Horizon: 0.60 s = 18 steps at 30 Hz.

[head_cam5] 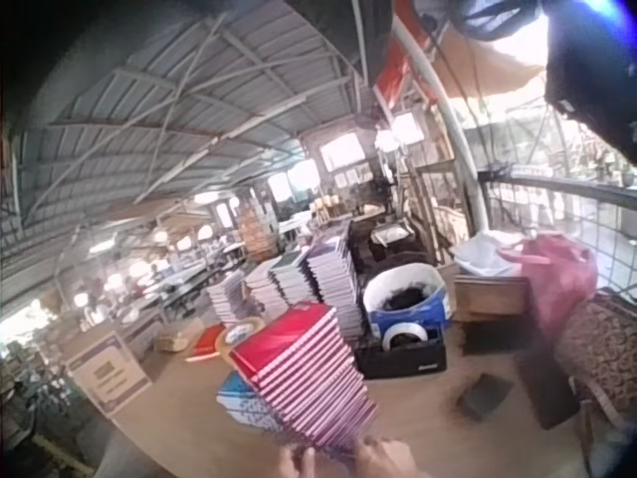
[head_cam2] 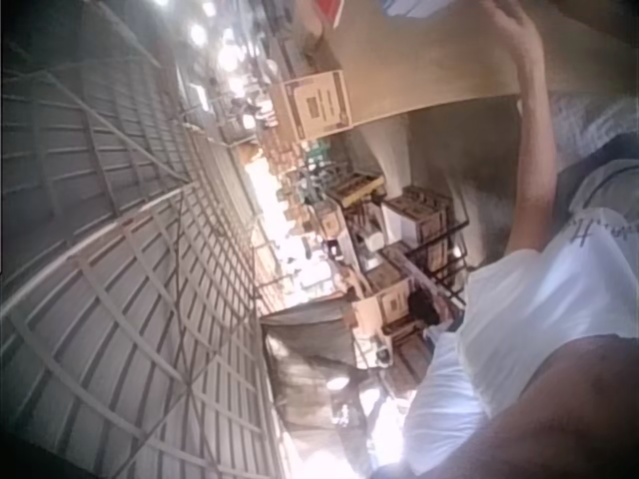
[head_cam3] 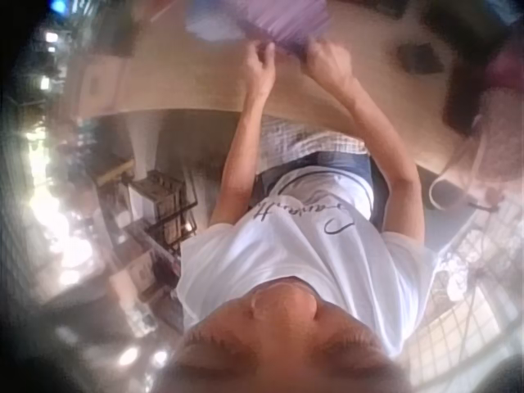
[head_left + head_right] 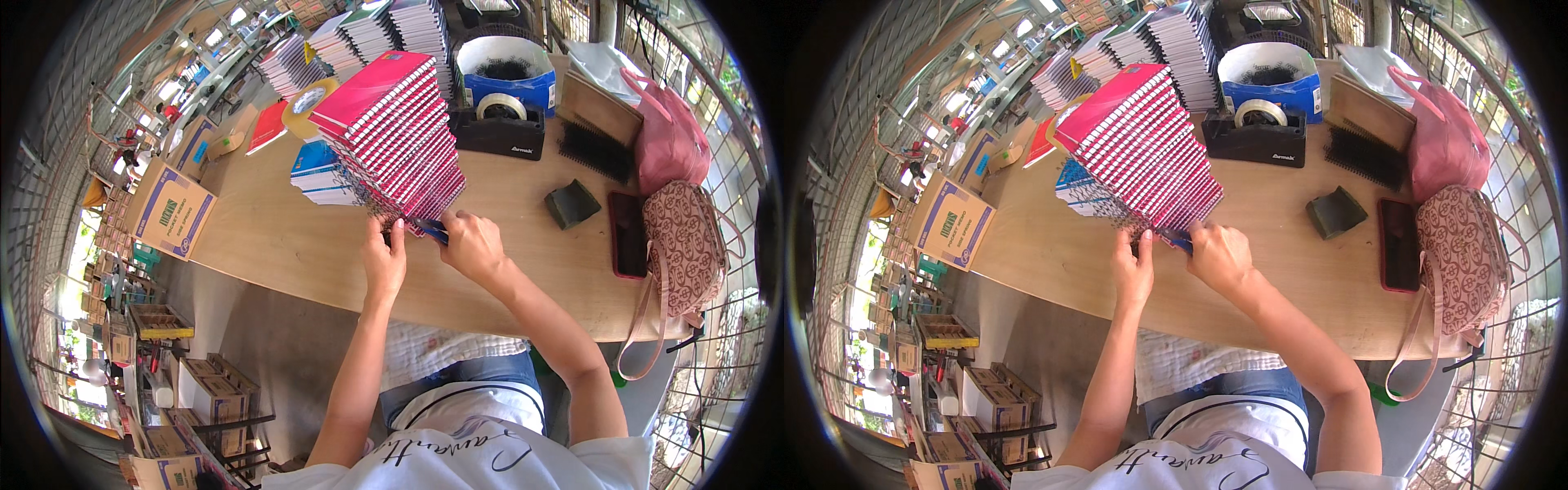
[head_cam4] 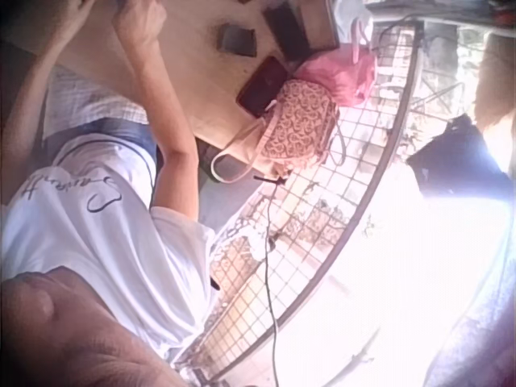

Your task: The person trims the excess wire binding from a stack of notebooks using pliers.

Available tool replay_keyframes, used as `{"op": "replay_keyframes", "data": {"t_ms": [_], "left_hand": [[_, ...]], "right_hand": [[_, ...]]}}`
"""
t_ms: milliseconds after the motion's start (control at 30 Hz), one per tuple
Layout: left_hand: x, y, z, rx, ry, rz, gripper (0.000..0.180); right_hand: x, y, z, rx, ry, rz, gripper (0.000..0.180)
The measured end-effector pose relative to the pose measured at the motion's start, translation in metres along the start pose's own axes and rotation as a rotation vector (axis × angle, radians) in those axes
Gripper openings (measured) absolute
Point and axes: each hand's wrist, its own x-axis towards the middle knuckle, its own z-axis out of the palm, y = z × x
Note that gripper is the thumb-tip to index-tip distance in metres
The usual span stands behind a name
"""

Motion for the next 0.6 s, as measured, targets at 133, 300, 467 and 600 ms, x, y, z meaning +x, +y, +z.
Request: {"op": "replay_keyframes", "data": {"t_ms": [133,300,467,600], "left_hand": [[-0.004,0.003,-0.004,0.017,0.013,-0.022,0.022],[0.000,0.008,-0.009,0.024,0.030,0.071,0.021],[0.001,0.015,-0.011,0.061,0.026,0.099,0.021],[0.001,0.019,-0.009,0.064,0.025,0.072,0.020]], "right_hand": [[-0.004,-0.004,-0.018,0.007,-0.085,0.079,0.030],[0.002,-0.013,-0.016,-0.118,0.004,0.059,0.036],[0.004,-0.016,-0.013,-0.113,0.017,0.018,0.036],[0.005,-0.006,0.002,0.006,-0.038,0.038,0.032]]}}
